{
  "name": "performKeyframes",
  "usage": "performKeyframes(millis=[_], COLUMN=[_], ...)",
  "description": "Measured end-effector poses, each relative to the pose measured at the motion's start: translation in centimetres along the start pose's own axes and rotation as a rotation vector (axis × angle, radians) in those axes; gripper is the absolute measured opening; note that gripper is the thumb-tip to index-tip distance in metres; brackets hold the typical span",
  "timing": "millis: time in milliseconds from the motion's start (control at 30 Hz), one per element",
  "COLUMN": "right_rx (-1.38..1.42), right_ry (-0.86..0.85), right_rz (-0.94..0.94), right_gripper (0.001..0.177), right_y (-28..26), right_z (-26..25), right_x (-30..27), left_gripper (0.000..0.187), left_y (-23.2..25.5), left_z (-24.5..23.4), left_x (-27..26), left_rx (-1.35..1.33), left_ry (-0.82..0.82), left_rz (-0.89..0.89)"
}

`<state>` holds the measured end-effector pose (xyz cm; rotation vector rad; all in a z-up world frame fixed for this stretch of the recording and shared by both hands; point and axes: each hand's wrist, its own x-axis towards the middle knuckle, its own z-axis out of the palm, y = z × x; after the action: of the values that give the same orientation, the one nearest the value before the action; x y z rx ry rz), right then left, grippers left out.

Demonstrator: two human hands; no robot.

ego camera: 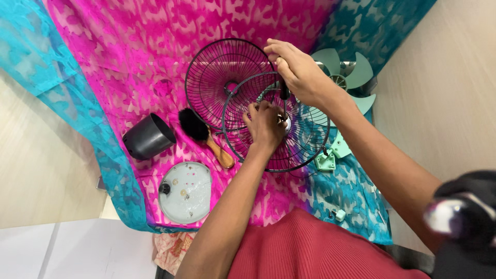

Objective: The person assembles a small electric fan by hand. They place the motor into the rear cage, secure it with a screwdriver, attach the fan blades, and then fit the front cage over the assembly.

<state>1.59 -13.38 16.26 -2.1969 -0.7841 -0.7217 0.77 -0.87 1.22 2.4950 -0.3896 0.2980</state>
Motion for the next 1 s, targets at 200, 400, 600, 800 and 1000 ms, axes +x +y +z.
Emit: performKeyframes(millis=[200,400,600,800,1000], right_rx=[0.097,-0.247,0.106,-0.497,-0.194], right_ry=[-0.053,0.007,-0.071,-0.142,0.092], right_rz=[0.343,0.414,-0.138,0.458,-0.214], right_gripper=[0.026,0.046,0.045,0.043,0.025], right_y=[-0.8,1.5,1.7,-0.3,0.4], right_z=[0.3,1.7,-1.0,0.8,0.5], right_x=[-0.3,0.1,0.1,0.4,0.6], left_gripper=[0.020,0.017,0.013,0.014,0.015], left_y=[0.1,-0.2,0.2,0.5,0.3], left_z=[-0.1,0.4,-0.1,-0.8,-0.8], left_x=[-0.2,0.1,0.3,0.5,0.0], left_rx=[-0.028,-0.010,0.003,0.002,0.009], left_ry=[0.002,0.023,0.006,-0.044,-0.025], left_rz=[-0.021,-0.003,-0.008,0.003,0.040])
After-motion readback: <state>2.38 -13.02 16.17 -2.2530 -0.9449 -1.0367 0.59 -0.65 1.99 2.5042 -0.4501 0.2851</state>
